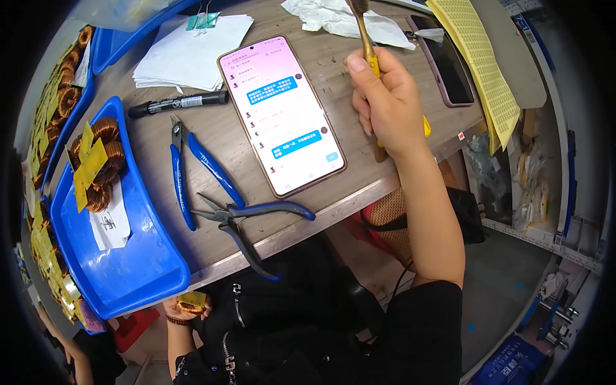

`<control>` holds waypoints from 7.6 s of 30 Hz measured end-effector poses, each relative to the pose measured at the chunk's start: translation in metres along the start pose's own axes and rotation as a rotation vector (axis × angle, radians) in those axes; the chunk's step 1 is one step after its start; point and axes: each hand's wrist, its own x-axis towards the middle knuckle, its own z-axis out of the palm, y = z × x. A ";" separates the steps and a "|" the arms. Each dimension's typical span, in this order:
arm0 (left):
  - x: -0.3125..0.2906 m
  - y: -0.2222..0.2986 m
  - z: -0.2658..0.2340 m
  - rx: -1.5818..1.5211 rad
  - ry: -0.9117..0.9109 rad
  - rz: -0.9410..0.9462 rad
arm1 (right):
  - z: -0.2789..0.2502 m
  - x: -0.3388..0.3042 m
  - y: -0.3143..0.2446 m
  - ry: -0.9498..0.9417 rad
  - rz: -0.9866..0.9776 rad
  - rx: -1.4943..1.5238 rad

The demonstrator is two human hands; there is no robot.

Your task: Cleaning and inspecting large copper coil electronic components using a small brush.

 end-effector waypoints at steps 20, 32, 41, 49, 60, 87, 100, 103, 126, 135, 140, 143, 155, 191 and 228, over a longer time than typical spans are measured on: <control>0.008 0.003 0.014 0.069 0.056 -0.034 | -0.001 0.000 0.000 -0.016 0.000 0.028; 0.015 0.005 0.024 0.112 0.090 -0.047 | -0.003 -0.001 0.001 -0.033 0.010 0.046; 0.017 0.004 0.030 0.142 0.118 -0.059 | -0.003 -0.001 -0.001 -0.014 0.009 0.070; 0.015 0.003 0.036 0.176 0.130 -0.065 | -0.002 -0.001 -0.002 -0.005 0.015 0.093; -0.007 -0.014 0.063 0.372 0.106 0.013 | -0.002 -0.003 -0.007 0.056 0.018 0.148; -0.009 -0.015 0.143 0.319 0.067 0.498 | 0.023 -0.034 -0.003 0.098 -0.126 -0.522; 0.015 -0.007 0.168 -0.047 -0.148 0.684 | 0.128 -0.173 -0.079 -0.432 -0.943 -0.456; 0.006 -0.009 0.169 -0.103 -0.202 0.707 | 0.150 -0.180 -0.083 -0.468 -0.879 -0.823; -0.025 0.006 0.166 1.678 0.891 1.630 | 0.174 -0.213 -0.104 -0.376 -1.117 -0.559; -0.024 0.006 0.191 0.673 0.459 1.143 | 0.170 -0.209 -0.100 -0.349 -1.042 -0.605; -0.023 0.012 0.189 0.773 0.547 1.342 | 0.149 -0.200 -0.050 -0.347 -0.555 -0.536; -0.020 0.015 0.178 1.242 0.584 1.567 | 0.151 -0.205 -0.059 -0.433 -0.133 -0.046; -0.020 0.013 0.182 1.906 0.452 1.753 | 0.206 -0.189 -0.081 -0.912 0.271 0.638; -0.033 0.014 0.184 -0.125 -0.131 0.796 | 0.173 -0.176 -0.087 -0.126 -0.968 -0.503; -0.160 0.049 0.148 0.288 0.269 1.357 | 0.178 -0.176 -0.087 -0.450 -0.783 -0.301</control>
